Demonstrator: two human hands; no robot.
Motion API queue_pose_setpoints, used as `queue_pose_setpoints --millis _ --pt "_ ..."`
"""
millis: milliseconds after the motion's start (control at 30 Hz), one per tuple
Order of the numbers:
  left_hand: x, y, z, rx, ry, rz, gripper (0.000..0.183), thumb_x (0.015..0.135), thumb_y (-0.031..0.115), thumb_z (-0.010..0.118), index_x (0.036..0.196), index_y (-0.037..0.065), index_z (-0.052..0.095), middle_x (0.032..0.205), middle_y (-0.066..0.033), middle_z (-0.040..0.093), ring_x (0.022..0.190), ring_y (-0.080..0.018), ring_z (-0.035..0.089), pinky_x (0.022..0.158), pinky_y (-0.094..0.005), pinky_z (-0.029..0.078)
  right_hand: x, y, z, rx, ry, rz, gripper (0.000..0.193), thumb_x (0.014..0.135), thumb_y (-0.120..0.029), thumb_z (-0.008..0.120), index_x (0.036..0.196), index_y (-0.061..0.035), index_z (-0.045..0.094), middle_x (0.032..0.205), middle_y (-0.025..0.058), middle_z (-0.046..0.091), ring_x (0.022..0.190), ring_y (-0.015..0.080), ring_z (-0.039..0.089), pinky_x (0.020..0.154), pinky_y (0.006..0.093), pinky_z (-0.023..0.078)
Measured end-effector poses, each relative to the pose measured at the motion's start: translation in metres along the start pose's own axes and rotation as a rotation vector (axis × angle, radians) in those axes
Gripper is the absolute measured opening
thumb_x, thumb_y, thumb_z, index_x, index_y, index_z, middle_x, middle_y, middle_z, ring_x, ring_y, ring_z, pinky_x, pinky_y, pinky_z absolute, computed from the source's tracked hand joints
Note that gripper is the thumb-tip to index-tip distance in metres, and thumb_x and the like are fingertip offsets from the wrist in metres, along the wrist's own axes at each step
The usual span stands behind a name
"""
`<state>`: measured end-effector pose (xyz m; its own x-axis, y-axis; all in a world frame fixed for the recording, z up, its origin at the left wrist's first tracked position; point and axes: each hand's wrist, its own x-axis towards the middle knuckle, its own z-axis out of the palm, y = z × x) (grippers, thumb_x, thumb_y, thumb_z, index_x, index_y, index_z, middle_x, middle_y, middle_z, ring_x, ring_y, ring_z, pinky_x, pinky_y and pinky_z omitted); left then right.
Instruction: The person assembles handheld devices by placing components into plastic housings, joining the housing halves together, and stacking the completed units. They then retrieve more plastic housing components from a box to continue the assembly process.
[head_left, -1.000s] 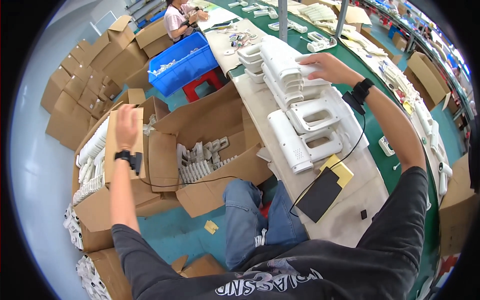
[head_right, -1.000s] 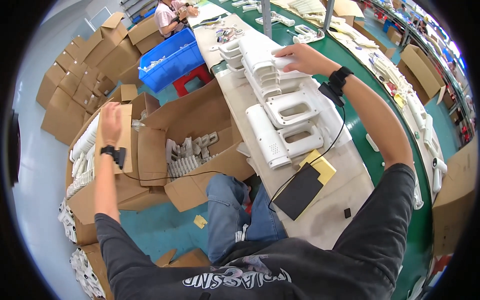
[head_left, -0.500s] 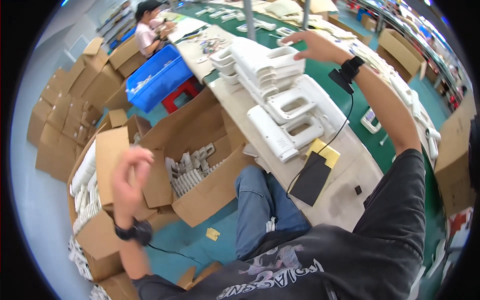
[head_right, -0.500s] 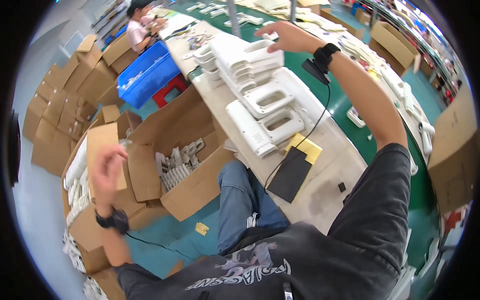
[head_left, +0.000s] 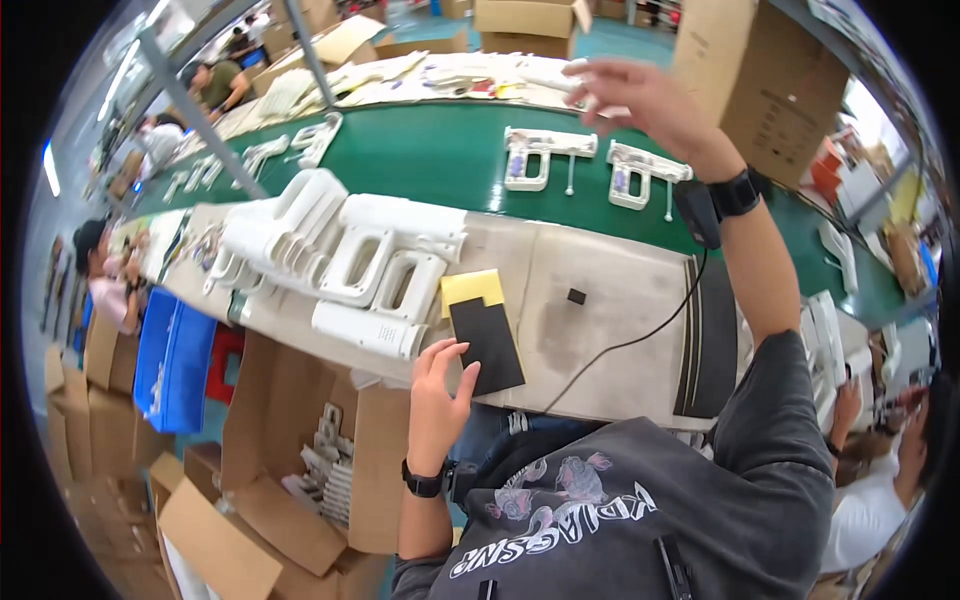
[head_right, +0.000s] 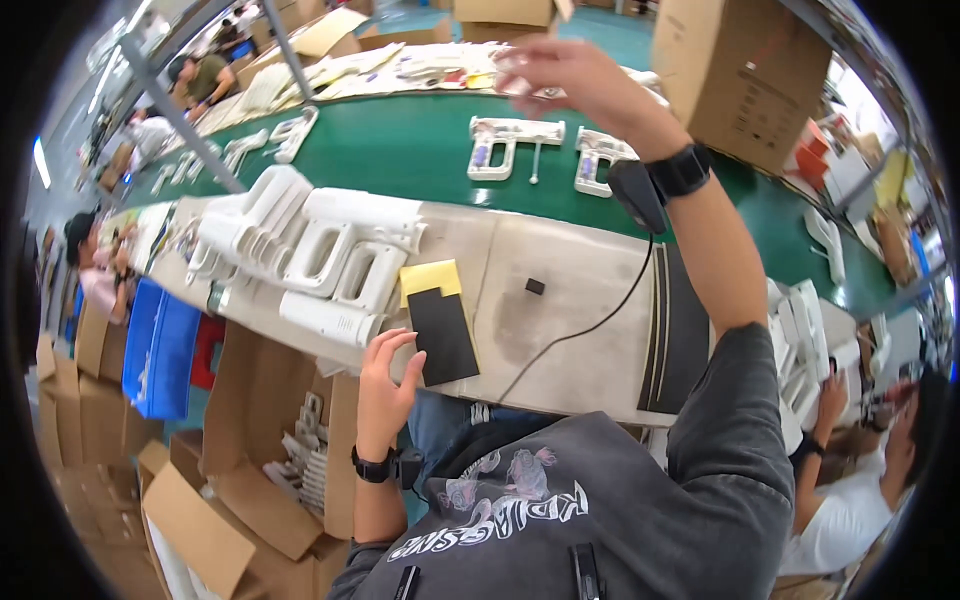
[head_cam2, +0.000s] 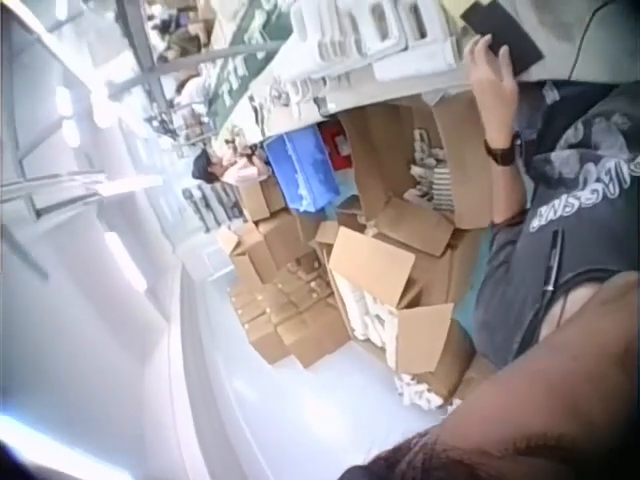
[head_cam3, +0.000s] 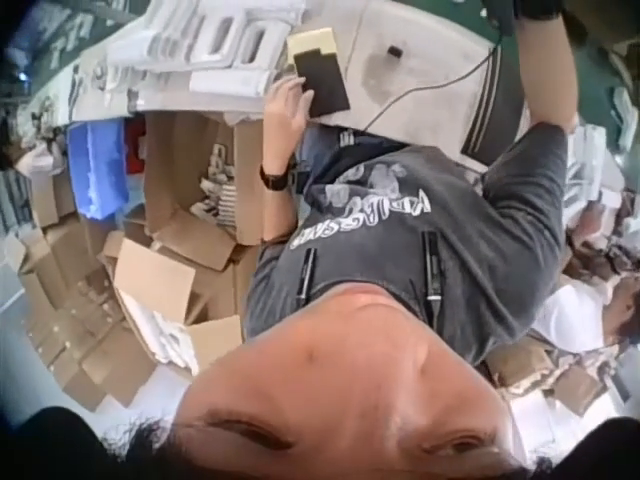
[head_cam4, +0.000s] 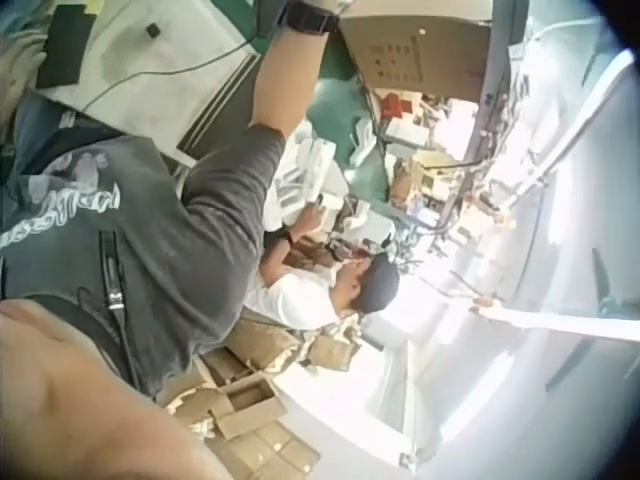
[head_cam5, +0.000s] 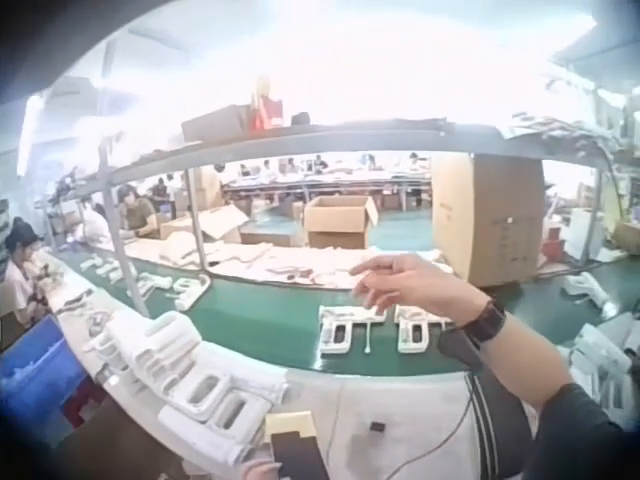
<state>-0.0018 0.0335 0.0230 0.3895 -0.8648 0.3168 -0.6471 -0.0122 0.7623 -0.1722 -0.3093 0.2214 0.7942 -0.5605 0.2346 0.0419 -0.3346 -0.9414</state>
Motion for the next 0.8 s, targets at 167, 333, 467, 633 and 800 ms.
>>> queue_pose_setpoints --millis 167,333,467,633,800 --pt "0.021 -0.018 0.035 0.073 -0.060 0.046 0.034 0.087 0.019 0.074 0.116 0.004 0.065 0.123 -0.0166 0.060 0.117 -0.0374 0.054 0.101 -0.0448 0.043 -0.038 0.158 -0.071 -0.922 0.003 0.512 0.029 0.087 -0.016 0.065 0.111 0.0006 0.068 0.096 0.0142 0.071 0.088 0.0252 0.068 0.079 0.0364 0.057" --pt "0.061 -0.007 0.055 0.061 -0.280 0.225 0.040 0.087 0.021 0.074 0.121 0.005 0.062 0.126 -0.0162 0.058 0.117 -0.0376 0.053 0.101 -0.0451 0.043 -0.060 0.270 -0.061 -1.377 0.123 0.354 0.021 0.083 -0.015 0.069 0.098 0.0000 0.069 0.110 0.0200 0.062 0.106 0.0423 0.058 0.091 0.0482 0.052" --pt "0.081 -0.006 0.076 0.069 -0.405 0.251 0.043 0.088 0.022 0.073 0.124 0.004 0.059 0.127 -0.0164 0.057 0.119 -0.0375 0.052 0.102 -0.0450 0.043 -0.074 0.299 -0.080 -1.420 0.265 0.313 0.015 0.086 -0.013 0.068 0.098 -0.0037 0.070 0.100 0.0152 0.066 0.097 0.0377 0.059 0.087 0.0451 0.051" --pt "0.095 -0.007 0.120 0.197 -0.521 0.310 0.056 0.087 0.023 0.072 0.135 0.003 0.051 0.132 -0.0162 0.054 0.124 -0.0362 0.050 0.102 -0.0467 0.043 -0.078 0.307 -0.085 -1.436 0.302 0.214 0.007 0.085 -0.013 0.066 0.089 -0.0086 0.069 0.097 0.0110 0.066 0.098 0.0335 0.062 0.083 0.0431 0.054" --pt "0.091 -0.007 0.111 0.241 -0.458 0.370 0.056 0.087 0.024 0.072 0.135 0.004 0.052 0.132 -0.0168 0.056 0.122 -0.0373 0.052 0.102 -0.0479 0.042 -0.077 0.298 -0.081 -1.476 0.241 0.389 0.010 0.080 -0.007 0.066 0.090 -0.0051 0.067 0.097 0.0137 0.066 0.099 0.0348 0.061 0.089 0.0456 0.051"
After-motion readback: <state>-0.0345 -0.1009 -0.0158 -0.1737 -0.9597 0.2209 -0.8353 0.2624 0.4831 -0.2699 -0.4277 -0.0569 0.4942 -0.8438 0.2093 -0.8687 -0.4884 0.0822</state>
